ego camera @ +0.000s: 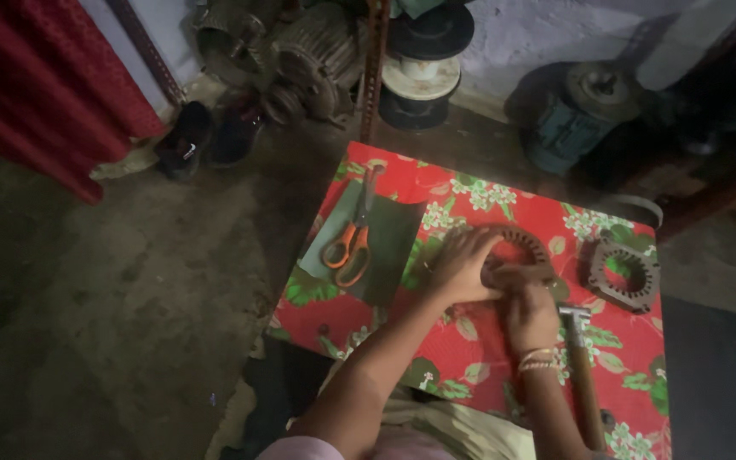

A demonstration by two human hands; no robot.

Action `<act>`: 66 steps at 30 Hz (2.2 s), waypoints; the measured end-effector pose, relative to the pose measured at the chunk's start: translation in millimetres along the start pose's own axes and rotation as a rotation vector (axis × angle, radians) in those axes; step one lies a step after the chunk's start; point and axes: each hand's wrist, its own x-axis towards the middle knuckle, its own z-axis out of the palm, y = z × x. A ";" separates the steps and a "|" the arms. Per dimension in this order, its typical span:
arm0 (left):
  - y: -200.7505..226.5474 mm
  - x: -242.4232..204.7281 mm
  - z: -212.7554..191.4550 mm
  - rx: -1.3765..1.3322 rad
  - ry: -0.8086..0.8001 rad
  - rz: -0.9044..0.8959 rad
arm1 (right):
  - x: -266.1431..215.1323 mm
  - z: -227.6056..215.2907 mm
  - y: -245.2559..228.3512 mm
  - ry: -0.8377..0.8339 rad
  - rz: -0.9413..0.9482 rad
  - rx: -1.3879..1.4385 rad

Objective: The person works on an electrical motor stator by hand, using a small wooden tool and a hammer to align or insert components within the stator's core slots.

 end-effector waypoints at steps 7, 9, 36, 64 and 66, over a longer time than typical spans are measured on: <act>5.4 3.0 -6.2 0.014 -0.022 -0.007 | -10.9 9.3 9.8 0.005 -0.165 -0.042; 5.4 0.7 -7.7 0.005 -0.009 0.013 | -7.6 6.5 12.2 -0.010 -0.051 -0.111; 4.1 -0.2 -5.9 0.030 -0.060 -0.023 | -8.5 5.3 3.9 0.016 -0.049 -0.034; -0.2 -3.2 3.9 0.012 -0.019 -0.020 | -3.0 -0.4 4.4 0.052 0.054 -0.017; -3.8 -4.2 7.2 0.002 -0.010 -0.002 | 0.3 -2.2 -3.6 0.086 -0.063 -0.052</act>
